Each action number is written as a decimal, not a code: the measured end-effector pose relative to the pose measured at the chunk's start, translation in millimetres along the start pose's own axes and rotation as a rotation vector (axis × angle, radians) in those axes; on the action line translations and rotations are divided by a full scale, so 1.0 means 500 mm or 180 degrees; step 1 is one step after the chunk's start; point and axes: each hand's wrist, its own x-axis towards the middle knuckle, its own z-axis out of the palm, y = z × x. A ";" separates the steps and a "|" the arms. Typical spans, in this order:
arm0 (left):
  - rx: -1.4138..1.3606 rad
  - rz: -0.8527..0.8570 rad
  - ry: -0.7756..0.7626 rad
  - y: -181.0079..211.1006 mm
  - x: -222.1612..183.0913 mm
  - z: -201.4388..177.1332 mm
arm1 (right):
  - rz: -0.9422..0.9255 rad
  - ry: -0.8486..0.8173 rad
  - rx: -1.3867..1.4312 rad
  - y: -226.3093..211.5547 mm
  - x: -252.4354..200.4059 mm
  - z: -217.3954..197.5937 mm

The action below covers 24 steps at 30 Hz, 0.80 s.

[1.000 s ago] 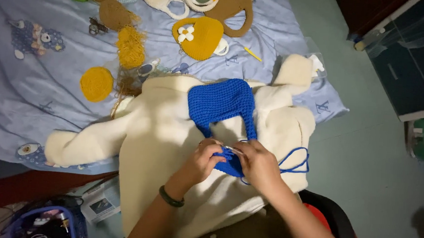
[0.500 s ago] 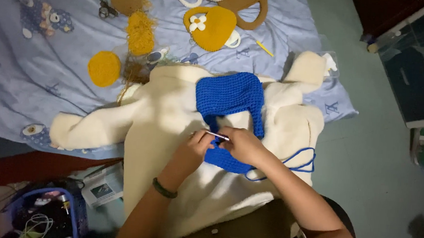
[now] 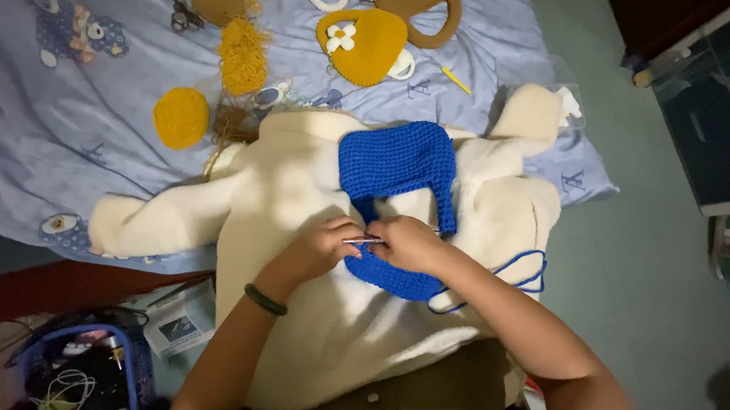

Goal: A person is crocheting a blue bag using a crochet hook and blue yarn while sitting on a bed.

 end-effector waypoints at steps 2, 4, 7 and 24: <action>0.1832 0.0774 0.0013 0.015 0.004 -0.003 | 0.0081 0.0184 -0.0128 0.035 0.010 0.032; 0.1994 0.0760 0.0180 -0.011 0.000 0.020 | -0.0029 0.0142 -0.0095 0.054 0.016 0.042; 0.1960 0.0435 0.0183 -0.032 -0.007 0.034 | -0.0206 0.0095 -0.0076 0.051 0.027 0.040; 0.1760 0.0324 0.0110 0.003 0.008 -0.015 | -0.0213 0.0333 0.0217 0.048 0.007 0.018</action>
